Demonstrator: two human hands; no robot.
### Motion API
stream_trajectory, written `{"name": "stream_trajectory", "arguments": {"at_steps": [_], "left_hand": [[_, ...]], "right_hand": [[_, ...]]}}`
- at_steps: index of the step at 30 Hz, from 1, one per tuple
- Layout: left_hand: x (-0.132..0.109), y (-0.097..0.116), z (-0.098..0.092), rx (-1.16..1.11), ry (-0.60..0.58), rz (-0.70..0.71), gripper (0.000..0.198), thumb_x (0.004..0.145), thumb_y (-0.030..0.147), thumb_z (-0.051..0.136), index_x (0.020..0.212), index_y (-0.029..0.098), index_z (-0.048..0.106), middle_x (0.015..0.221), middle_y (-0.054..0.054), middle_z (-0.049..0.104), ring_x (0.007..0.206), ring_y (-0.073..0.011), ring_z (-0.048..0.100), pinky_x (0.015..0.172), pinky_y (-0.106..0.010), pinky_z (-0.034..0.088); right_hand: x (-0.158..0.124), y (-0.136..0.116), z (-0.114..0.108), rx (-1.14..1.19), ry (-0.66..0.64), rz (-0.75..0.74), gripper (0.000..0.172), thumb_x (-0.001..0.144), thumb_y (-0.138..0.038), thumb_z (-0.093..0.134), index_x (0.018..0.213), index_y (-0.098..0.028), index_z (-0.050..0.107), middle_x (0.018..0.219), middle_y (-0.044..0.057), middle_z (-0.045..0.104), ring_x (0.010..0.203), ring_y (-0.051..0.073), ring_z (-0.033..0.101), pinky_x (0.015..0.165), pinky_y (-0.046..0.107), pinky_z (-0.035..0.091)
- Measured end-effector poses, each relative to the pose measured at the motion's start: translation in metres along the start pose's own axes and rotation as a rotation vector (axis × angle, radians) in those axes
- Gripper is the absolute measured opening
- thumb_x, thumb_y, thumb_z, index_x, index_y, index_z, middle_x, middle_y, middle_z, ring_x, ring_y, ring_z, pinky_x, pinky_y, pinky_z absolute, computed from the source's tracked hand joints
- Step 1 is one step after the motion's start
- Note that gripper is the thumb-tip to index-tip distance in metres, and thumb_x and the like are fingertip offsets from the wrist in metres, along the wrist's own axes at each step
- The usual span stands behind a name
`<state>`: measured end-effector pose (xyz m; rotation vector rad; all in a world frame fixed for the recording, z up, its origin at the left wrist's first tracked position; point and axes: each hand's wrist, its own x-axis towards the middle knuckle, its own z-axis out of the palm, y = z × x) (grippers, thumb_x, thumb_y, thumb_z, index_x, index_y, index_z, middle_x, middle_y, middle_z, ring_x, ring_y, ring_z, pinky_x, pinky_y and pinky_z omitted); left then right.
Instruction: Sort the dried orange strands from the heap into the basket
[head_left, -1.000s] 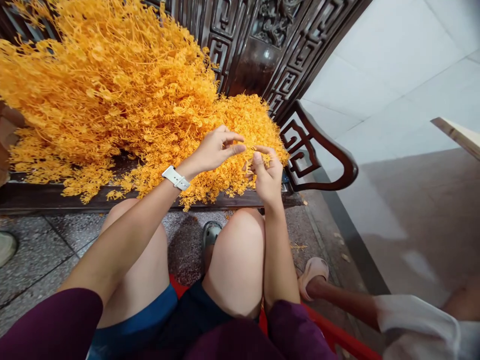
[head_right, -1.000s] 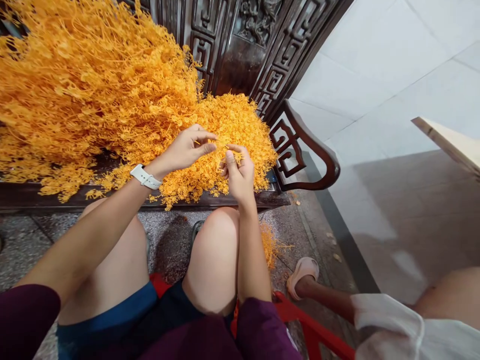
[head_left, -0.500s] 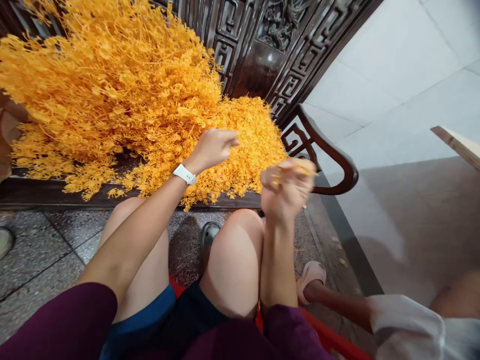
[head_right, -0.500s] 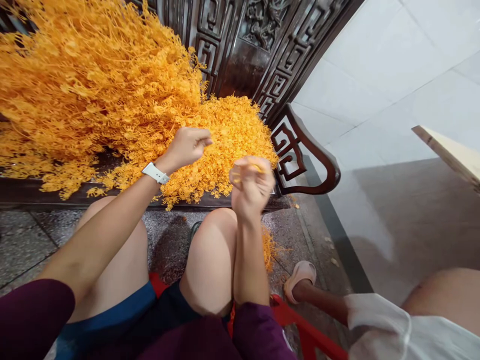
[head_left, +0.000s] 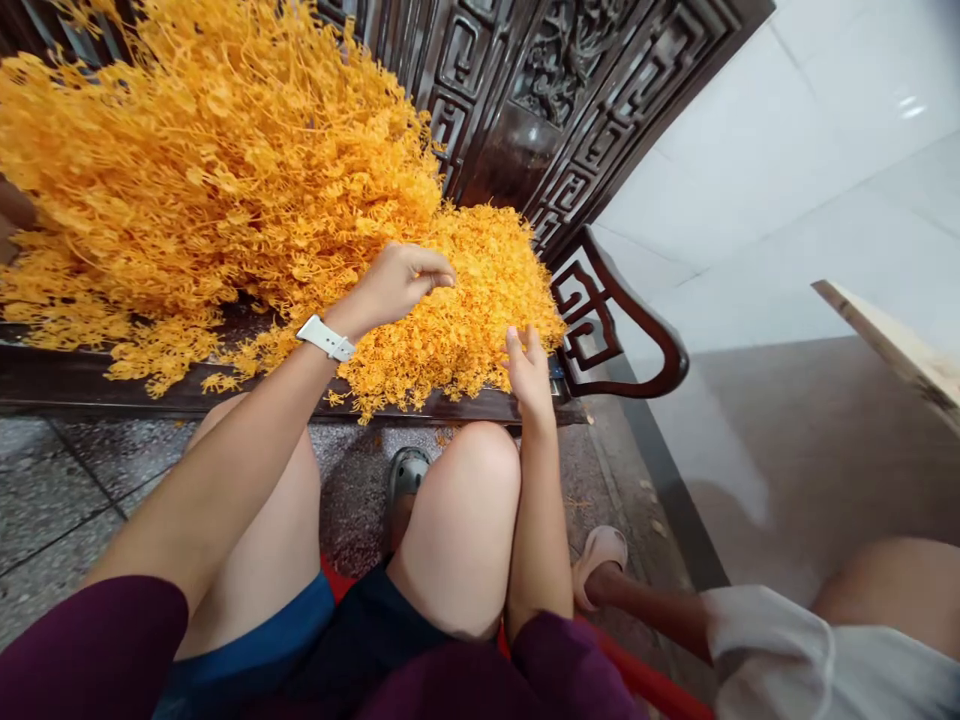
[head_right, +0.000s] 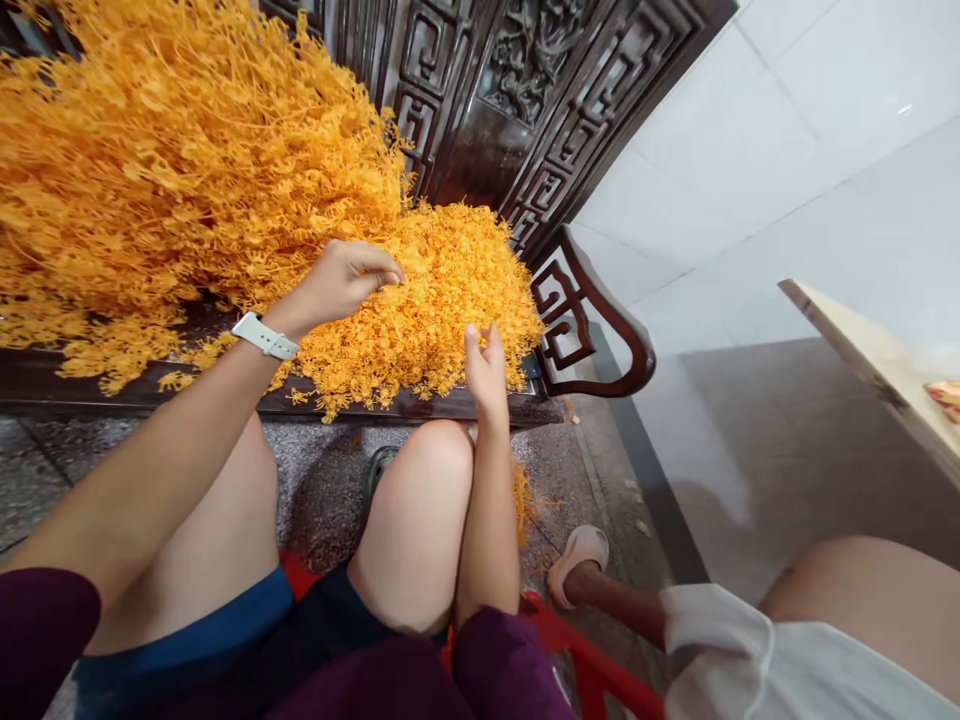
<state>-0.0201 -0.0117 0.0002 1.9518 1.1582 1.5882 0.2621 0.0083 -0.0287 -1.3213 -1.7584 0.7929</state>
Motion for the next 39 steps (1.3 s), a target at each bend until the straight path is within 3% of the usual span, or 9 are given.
{"name": "stream_trajectory", "arguments": {"at_steps": [4,11,16,20,23,26,29,32,39], "left_hand": [[-0.005,0.002,0.015,0.106,-0.189,0.096,0.025,0.090,0.016,0.058,0.084,0.024,0.080,0.088,-0.004,0.079,0.090,-0.0203,0.073,0.091,-0.037,0.053],[-0.014,0.025,0.037,0.135,-0.396,0.188,0.023,0.089,0.013,0.061,0.081,0.027,0.077,0.084,-0.002,0.077,0.088,-0.0213,0.068,0.096,-0.040,0.047],[-0.016,0.003,0.042,0.107,-0.418,0.150,0.021,0.088,0.015,0.059,0.081,0.025,0.076,0.084,-0.002,0.076,0.082,-0.0190,0.068,0.086,-0.035,0.047],[-0.018,-0.028,0.023,0.169,-0.351,0.020,0.018,0.079,0.015,0.060,0.072,0.024,0.074,0.075,-0.002,0.073,0.074,-0.0177,0.066,0.084,-0.034,0.048],[-0.016,-0.031,0.003,0.094,-0.147,-0.090,0.015,0.086,0.025,0.063,0.077,0.022,0.075,0.073,-0.003,0.071,0.072,-0.0175,0.066,0.077,-0.033,0.049],[-0.008,-0.016,-0.003,-0.052,0.135,-0.161,0.026,0.092,0.045,0.068,0.081,0.022,0.072,0.068,-0.002,0.065,0.066,-0.0159,0.063,0.067,-0.029,0.048],[0.000,0.002,0.007,-0.164,0.267,-0.201,0.040,0.093,0.062,0.067,0.084,0.023,0.068,0.067,-0.002,0.062,0.065,-0.0144,0.062,0.062,-0.027,0.048],[0.002,0.013,0.025,-0.230,0.299,-0.240,0.047,0.092,0.070,0.064,0.088,0.023,0.067,0.074,-0.003,0.064,0.067,-0.0138,0.065,0.061,-0.026,0.049],[-0.017,0.048,0.066,-0.111,0.160,-0.092,0.038,0.098,0.055,0.062,0.087,0.021,0.075,0.086,-0.006,0.075,0.081,-0.0172,0.070,0.077,-0.030,0.055]], "right_hand": [[-0.017,-0.041,0.001,0.194,0.136,-0.137,0.049,0.100,-0.067,0.052,0.127,-0.028,0.064,0.116,0.008,0.070,0.099,0.020,0.067,0.086,0.036,0.057],[-0.025,-0.052,0.005,0.081,-0.180,-0.293,0.029,0.101,-0.054,0.063,0.101,-0.027,0.072,0.077,-0.001,0.057,0.067,0.015,0.049,0.065,0.031,0.041],[-0.028,-0.054,0.003,0.030,0.093,-0.379,0.038,0.100,-0.056,0.061,0.081,-0.024,0.064,0.072,0.000,0.051,0.064,0.015,0.044,0.062,0.032,0.036],[-0.056,-0.102,-0.027,0.316,0.351,-0.477,0.032,0.098,-0.058,0.063,0.082,-0.031,0.060,0.068,-0.002,0.038,0.053,0.015,0.029,0.050,0.029,0.030],[-0.075,-0.125,-0.050,0.593,0.166,-0.571,0.034,0.097,-0.061,0.064,0.077,-0.035,0.062,0.057,-0.004,0.027,0.047,0.015,0.018,0.041,0.025,0.024],[-0.068,-0.109,-0.048,0.582,-0.012,-0.383,0.037,0.098,-0.069,0.054,0.090,-0.037,0.070,0.066,0.000,0.053,0.056,0.016,0.047,0.048,0.027,0.044],[-0.044,-0.070,-0.029,0.305,0.006,-0.052,0.055,0.087,-0.069,0.071,0.128,-0.032,0.068,0.121,0.012,0.070,0.101,0.025,0.066,0.076,0.038,0.059],[-0.033,-0.045,-0.017,0.203,0.017,0.070,0.070,0.081,-0.066,0.080,0.135,-0.025,0.066,0.136,0.015,0.067,0.108,0.025,0.067,0.082,0.038,0.059],[-0.042,-0.069,-0.006,0.318,-0.090,-0.154,0.038,0.098,-0.061,0.064,0.104,-0.023,0.070,0.083,0.002,0.071,0.069,0.013,0.061,0.064,0.027,0.050]]}}
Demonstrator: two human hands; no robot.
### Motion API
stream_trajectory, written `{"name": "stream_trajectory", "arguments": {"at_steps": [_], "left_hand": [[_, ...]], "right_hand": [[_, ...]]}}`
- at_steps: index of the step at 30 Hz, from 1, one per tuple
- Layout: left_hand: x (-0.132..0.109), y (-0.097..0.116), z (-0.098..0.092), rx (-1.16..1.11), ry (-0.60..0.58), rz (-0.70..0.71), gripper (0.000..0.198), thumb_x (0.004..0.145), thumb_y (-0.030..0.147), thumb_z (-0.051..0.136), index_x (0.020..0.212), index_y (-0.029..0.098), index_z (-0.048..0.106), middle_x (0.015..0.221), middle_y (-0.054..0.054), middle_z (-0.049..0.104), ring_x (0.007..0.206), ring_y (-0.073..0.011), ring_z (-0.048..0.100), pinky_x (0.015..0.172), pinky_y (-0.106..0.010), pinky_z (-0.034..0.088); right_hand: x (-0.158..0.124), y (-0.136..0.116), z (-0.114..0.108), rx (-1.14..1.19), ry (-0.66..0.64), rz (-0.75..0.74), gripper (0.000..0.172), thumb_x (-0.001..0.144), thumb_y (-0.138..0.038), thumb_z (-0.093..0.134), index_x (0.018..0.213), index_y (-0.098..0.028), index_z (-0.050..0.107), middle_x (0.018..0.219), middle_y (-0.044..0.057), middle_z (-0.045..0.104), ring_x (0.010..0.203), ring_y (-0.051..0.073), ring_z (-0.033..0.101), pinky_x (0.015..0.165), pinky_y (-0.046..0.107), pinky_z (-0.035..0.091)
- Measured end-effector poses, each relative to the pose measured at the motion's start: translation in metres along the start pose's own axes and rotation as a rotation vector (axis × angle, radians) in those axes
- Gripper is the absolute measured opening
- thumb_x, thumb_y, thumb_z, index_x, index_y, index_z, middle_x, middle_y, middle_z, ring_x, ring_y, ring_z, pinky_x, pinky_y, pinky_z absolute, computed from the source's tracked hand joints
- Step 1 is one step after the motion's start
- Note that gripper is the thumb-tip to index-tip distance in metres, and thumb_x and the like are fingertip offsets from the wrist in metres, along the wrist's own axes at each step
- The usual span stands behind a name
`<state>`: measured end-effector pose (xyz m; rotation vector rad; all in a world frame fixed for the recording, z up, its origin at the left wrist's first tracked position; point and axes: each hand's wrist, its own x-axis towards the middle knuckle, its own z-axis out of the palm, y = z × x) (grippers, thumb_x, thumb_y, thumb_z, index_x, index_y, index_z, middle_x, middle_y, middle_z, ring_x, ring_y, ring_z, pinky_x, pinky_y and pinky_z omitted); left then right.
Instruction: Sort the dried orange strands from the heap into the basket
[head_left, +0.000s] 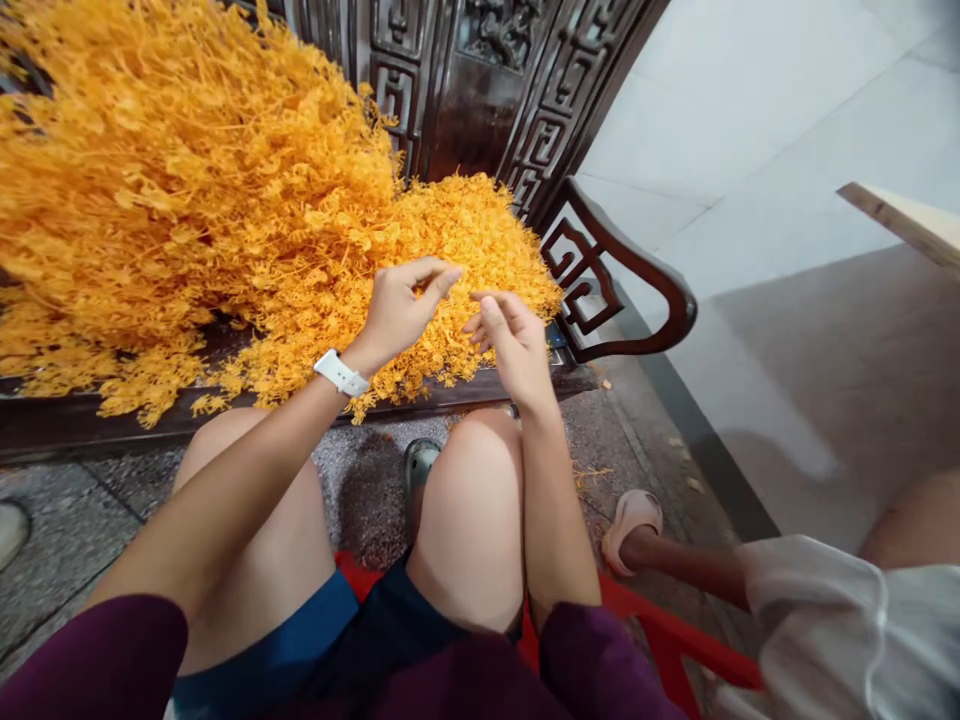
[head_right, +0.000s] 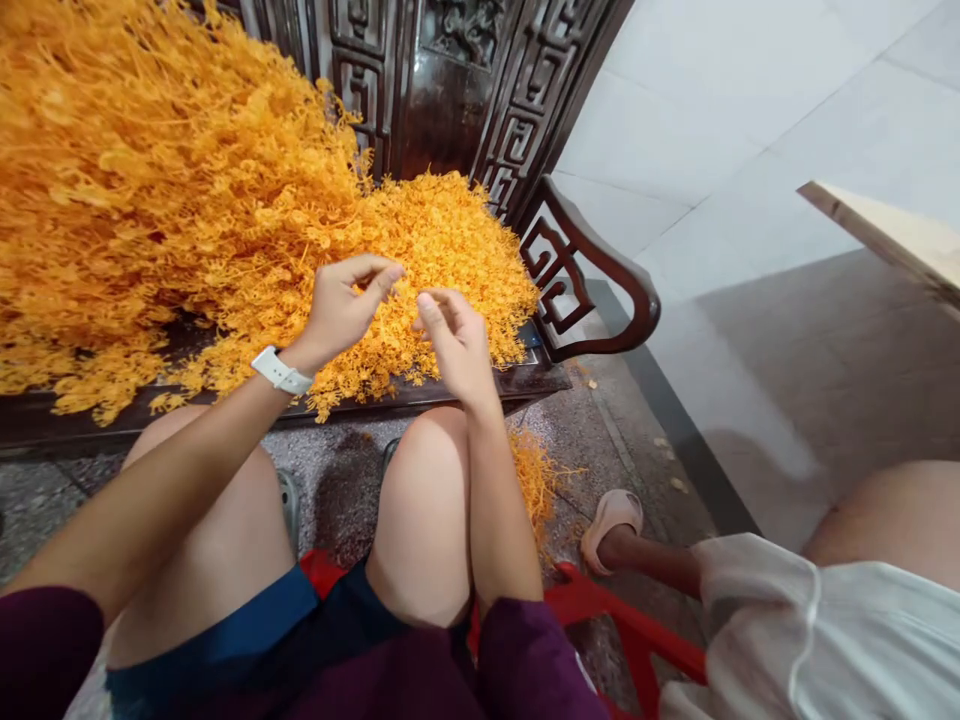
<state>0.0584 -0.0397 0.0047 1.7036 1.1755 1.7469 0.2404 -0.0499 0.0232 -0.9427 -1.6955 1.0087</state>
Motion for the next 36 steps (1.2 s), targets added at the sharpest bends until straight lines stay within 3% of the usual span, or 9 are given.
{"name": "stream_trajectory", "arguments": {"at_steps": [5,7,10,12,14,17,19,24,36], "left_hand": [[-0.007,-0.005,0.013,0.001,-0.087,0.008,0.025,0.096,0.041,0.065,0.084,0.023,0.077,0.087,-0.005,0.078,0.083,-0.0185,0.071,0.079,-0.032,0.055],[0.003,-0.021,0.009,-0.051,0.024,-0.079,0.023,0.094,0.038,0.066,0.078,0.022,0.074,0.072,-0.002,0.071,0.069,-0.0153,0.065,0.068,-0.029,0.052],[0.021,-0.044,-0.008,-0.209,0.190,-0.226,0.026,0.092,0.042,0.070,0.074,0.023,0.065,0.065,0.001,0.061,0.057,-0.0108,0.056,0.057,-0.025,0.048],[0.029,-0.049,-0.022,-0.348,0.179,-0.277,0.031,0.093,0.050,0.070,0.078,0.024,0.062,0.068,0.001,0.060,0.058,-0.0101,0.057,0.058,-0.024,0.051],[0.031,-0.045,-0.033,-0.453,0.111,-0.307,0.037,0.096,0.061,0.064,0.085,0.026,0.062,0.069,0.001,0.059,0.061,-0.0107,0.059,0.060,-0.025,0.055],[0.030,-0.032,-0.042,-0.514,0.050,-0.345,0.047,0.096,0.073,0.054,0.092,0.027,0.064,0.067,0.001,0.057,0.063,-0.0119,0.061,0.063,-0.027,0.058],[0.029,-0.025,-0.043,-0.536,0.056,-0.351,0.053,0.096,0.077,0.049,0.092,0.027,0.065,0.067,0.001,0.057,0.065,-0.0124,0.063,0.066,-0.029,0.059],[0.031,-0.021,-0.041,-0.517,0.015,-0.292,0.060,0.097,0.080,0.042,0.092,0.026,0.068,0.068,-0.001,0.062,0.070,-0.0143,0.068,0.066,-0.030,0.059],[0.025,-0.006,-0.038,-1.282,0.255,-0.678,0.035,0.109,0.046,0.048,0.099,0.023,0.071,0.067,0.002,0.066,0.064,-0.0100,0.071,0.065,-0.021,0.059]], "right_hand": [[-0.005,-0.007,0.000,-0.047,-0.089,-0.061,0.049,0.102,-0.058,0.059,0.070,-0.021,0.060,0.064,-0.001,0.059,0.060,0.011,0.052,0.061,0.027,0.045],[-0.021,-0.020,0.000,0.086,-0.401,-0.086,0.051,0.101,-0.060,0.058,0.067,-0.022,0.062,0.063,0.000,0.061,0.060,0.012,0.055,0.063,0.027,0.048],[-0.049,-0.043,0.004,0.389,-1.115,-0.089,0.051,0.100,-0.063,0.058,0.068,-0.025,0.071,0.067,0.004,0.071,0.066,0.015,0.067,0.068,0.029,0.053],[-0.055,-0.051,0.005,0.538,-1.296,-0.106,0.046,0.098,-0.060,0.063,0.067,-0.027,0.073,0.062,0.004,0.070,0.063,0.015,0.067,0.067,0.029,0.052],[-0.045,-0.049,0.003,0.697,-1.051,-0.127,0.038,0.095,-0.059,0.067,0.072,-0.030,0.074,0.055,0.001,0.061,0.054,0.014,0.058,0.059,0.029,0.049],[-0.017,-0.035,0.000,0.825,-0.316,-0.015,0.036,0.098,-0.062,0.057,0.087,-0.031,0.071,0.056,-0.004,0.042,0.049,0.015,0.037,0.050,0.028,0.042],[-0.006,-0.024,0.001,0.815,-0.030,0.171,0.032,0.100,-0.054,0.055,0.086,-0.027,0.065,0.060,-0.005,0.033,0.052,0.015,0.028,0.049,0.027,0.037],[-0.011,-0.021,0.010,0.927,0.066,0.448,0.018,0.090,-0.035,0.068,0.082,-0.021,0.059,0.067,-0.005,0.031,0.056,0.012,0.029,0.051,0.024,0.034],[-0.017,-0.014,0.032,0.066,0.096,0.068,0.019,0.090,-0.041,0.075,0.101,-0.026,0.075,0.092,0.002,0.065,0.080,0.015,0.056,0.073,0.031,0.048]]}}
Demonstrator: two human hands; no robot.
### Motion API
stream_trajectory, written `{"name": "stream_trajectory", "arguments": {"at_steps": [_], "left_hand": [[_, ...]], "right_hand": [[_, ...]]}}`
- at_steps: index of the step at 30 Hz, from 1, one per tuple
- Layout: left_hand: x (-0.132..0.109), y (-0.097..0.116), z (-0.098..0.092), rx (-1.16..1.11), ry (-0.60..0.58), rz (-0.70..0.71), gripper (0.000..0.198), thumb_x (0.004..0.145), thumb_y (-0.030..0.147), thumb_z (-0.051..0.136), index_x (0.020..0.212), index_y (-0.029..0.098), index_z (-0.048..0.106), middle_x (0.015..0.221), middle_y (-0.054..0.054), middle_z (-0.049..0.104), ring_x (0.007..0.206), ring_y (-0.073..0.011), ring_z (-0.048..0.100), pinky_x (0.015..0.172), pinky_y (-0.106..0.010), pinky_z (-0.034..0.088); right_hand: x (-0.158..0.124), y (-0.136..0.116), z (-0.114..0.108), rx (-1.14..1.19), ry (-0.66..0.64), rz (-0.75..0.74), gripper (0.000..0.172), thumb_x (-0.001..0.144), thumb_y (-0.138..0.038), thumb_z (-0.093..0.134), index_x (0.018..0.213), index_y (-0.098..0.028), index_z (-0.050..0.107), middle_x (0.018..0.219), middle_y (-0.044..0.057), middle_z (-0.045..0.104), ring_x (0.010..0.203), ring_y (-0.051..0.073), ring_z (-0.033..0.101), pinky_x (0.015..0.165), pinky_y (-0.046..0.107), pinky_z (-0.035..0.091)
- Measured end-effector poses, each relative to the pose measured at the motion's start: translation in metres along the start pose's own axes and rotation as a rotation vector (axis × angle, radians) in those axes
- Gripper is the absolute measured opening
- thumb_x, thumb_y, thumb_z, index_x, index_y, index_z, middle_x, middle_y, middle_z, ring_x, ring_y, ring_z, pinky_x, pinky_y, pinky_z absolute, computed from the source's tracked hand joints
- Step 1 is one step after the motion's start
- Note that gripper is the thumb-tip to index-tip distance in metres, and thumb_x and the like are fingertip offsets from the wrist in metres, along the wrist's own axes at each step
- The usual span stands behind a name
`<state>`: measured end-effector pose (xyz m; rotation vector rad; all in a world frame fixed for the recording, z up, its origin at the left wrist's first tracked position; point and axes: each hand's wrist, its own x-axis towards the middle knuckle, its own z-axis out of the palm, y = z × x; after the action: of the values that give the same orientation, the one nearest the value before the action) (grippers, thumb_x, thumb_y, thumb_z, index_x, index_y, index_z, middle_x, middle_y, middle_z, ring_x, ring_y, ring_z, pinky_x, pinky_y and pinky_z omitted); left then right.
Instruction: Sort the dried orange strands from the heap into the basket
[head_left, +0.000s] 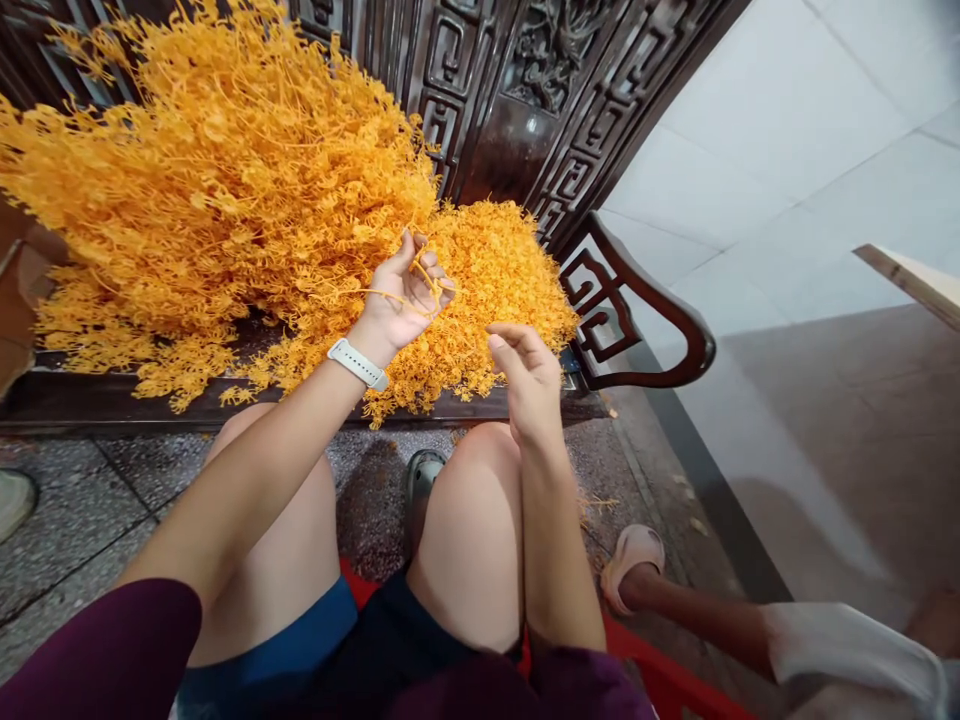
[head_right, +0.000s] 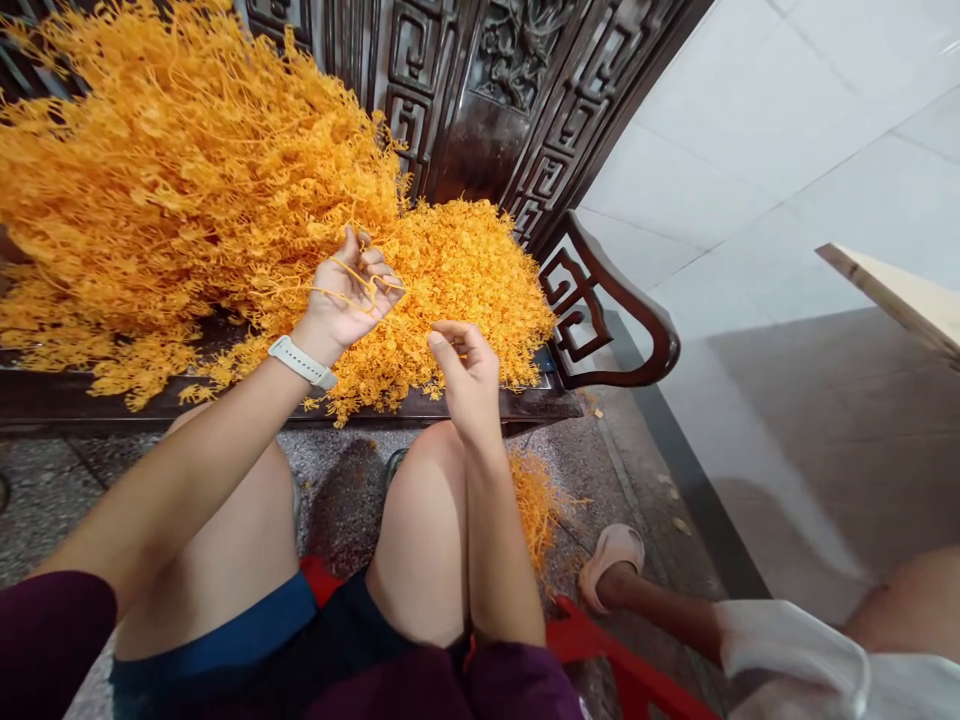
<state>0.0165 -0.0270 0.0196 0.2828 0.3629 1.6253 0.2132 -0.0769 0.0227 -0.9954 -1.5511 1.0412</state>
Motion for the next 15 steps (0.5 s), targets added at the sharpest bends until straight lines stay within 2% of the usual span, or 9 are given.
{"name": "stream_trajectory", "arguments": {"at_steps": [4,7,10,12,14,15], "left_hand": [[-0.005,-0.013,0.005,0.004,0.025,-0.044,0.031,0.109,0.043,0.050,0.098,0.022,0.070,0.071,0.002,0.067,0.070,-0.0102,0.073,0.070,-0.021,0.060],[-0.009,-0.024,0.005,-0.005,0.002,-0.044,0.028,0.109,0.039,0.052,0.099,0.021,0.070,0.076,0.001,0.070,0.079,-0.0111,0.075,0.078,-0.024,0.062],[-0.006,-0.025,0.000,0.020,-0.036,-0.040,0.028,0.108,0.040,0.053,0.101,0.019,0.070,0.087,-0.002,0.075,0.091,-0.0147,0.078,0.086,-0.028,0.064],[-0.001,-0.018,-0.003,0.054,-0.047,-0.011,0.030,0.106,0.043,0.055,0.103,0.018,0.071,0.099,-0.005,0.078,0.104,-0.0194,0.077,0.094,-0.033,0.064],[0.002,-0.005,-0.006,0.103,-0.013,0.049,0.035,0.106,0.046,0.053,0.107,0.015,0.070,0.114,-0.009,0.078,0.121,-0.0248,0.073,0.102,-0.037,0.062],[0.003,0.004,-0.007,0.132,0.017,0.079,0.037,0.107,0.046,0.050,0.110,0.014,0.069,0.122,-0.011,0.076,0.131,-0.0273,0.068,0.106,-0.039,0.060]], "right_hand": [[-0.002,0.006,0.000,-0.338,-0.113,-0.168,0.029,0.090,-0.045,0.077,0.113,-0.026,0.076,0.103,0.005,0.067,0.095,0.020,0.061,0.088,0.039,0.049],[0.000,0.012,0.002,-0.415,-0.131,-0.238,0.023,0.093,-0.044,0.075,0.105,-0.025,0.076,0.094,0.004,0.069,0.090,0.020,0.061,0.088,0.040,0.049],[0.006,0.015,0.006,-0.302,-0.074,-0.238,0.020,0.096,-0.043,0.071,0.094,-0.023,0.074,0.088,0.002,0.069,0.084,0.019,0.062,0.082,0.037,0.050],[0.009,0.014,-0.002,-0.165,0.016,-0.246,0.016,0.095,-0.041,0.073,0.095,-0.025,0.071,0.090,0.002,0.068,0.082,0.018,0.062,0.077,0.036,0.049],[0.007,0.010,-0.028,0.063,0.071,-0.322,0.013,0.092,-0.039,0.077,0.097,-0.029,0.069,0.090,0.000,0.065,0.078,0.015,0.058,0.073,0.033,0.048],[0.004,0.008,-0.048,0.189,0.044,-0.345,0.016,0.089,-0.040,0.080,0.097,-0.031,0.069,0.090,-0.001,0.062,0.075,0.014,0.055,0.071,0.032,0.047]]}}
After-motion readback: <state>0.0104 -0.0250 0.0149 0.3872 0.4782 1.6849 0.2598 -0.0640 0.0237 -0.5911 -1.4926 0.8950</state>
